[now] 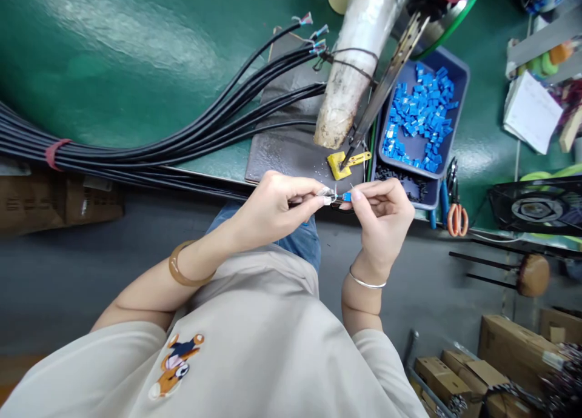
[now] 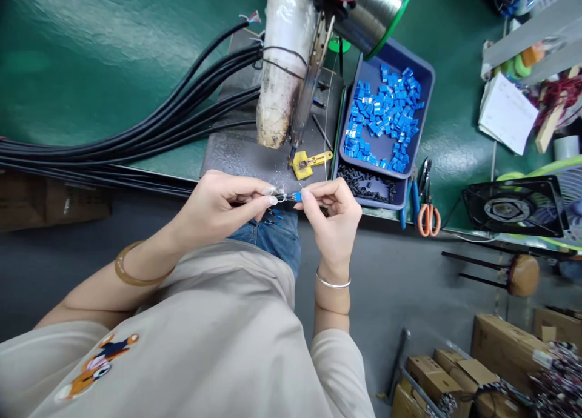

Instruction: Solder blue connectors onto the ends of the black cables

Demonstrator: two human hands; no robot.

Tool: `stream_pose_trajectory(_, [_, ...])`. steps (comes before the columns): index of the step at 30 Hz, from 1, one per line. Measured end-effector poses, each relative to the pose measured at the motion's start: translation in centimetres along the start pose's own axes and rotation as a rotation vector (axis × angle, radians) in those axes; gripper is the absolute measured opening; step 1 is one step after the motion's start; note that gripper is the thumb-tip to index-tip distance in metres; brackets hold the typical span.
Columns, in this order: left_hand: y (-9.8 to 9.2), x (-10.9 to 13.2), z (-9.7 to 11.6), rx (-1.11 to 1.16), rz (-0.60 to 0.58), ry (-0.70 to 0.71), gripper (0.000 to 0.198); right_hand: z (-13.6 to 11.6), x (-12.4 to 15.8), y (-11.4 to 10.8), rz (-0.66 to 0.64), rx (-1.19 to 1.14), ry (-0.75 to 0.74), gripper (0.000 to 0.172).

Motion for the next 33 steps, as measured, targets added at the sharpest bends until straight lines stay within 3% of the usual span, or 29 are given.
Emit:
stream_pose_trajectory(3, [-0.1, -0.1, -0.9, 0.153, -0.038, -0.153, 0.015, -1.3, 0.2, -0.1, 0.108, 0.118, -0.063, 0.012])
stream_pose_trajectory(6, [0.0, -0.1, -1.2, 0.169, -0.006, -0.179, 0.015, -2.8, 0.7, -1.2, 0.298, 0.213, -0.153, 0.004])
stream_pose_trajectory(8, [0.1, -0.2, -1.2, 0.146, 0.005, -0.168, 0.014, -3.5, 1.2, -1.5, 0.330, 0.260, -0.200, 0.002])
stream_pose_trajectory(13, [0.6, -0.4, -1.1, 0.110, -0.033, -0.155, 0.014, -3.2, 1.4, -0.3, 0.062, 0.375, -0.128, 0.008])
stream_pose_trajectory(16, [0.9, -0.4, -1.0, 0.098, -0.045, -0.145, 0.014, -3.0, 1.1, 0.6, -0.025, 0.380, -0.148, 0.009])
stream_pose_trajectory(21, [1.0, -0.5, -1.0, 0.072, -0.031, -0.126, 0.012, -3.1, 0.7, 1.5, -0.044, 0.419, -0.250, 0.003])
stream_pose_trajectory(26, [1.0, -0.6, -2.0, 0.265, -0.107, -0.279, 0.018, -3.1, 1.2, 1.6, 0.019, 0.450, -0.366, 0.008])
stream_pose_trajectory(30, [1.4, -0.6, -2.3, 0.443, -0.239, -0.349, 0.020, -2.1, 1.4, 1.7, -0.019, 0.333, -0.284, 0.008])
stream_pose_trajectory(33, [1.3, -0.6, -2.2, 0.461, -0.236, -0.338, 0.023, -1.7, 1.4, 1.7, -0.035, 0.280, -0.240, 0.006])
Point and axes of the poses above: each hand's wrist, its own x-axis away from the middle knuckle, its own y-axis out of the palm, z = x × y, the point moved 6 cm from there along -x, towards the middle knuckle, and after that the axes turned 14 degrees about -y, right-handed, at the moved point
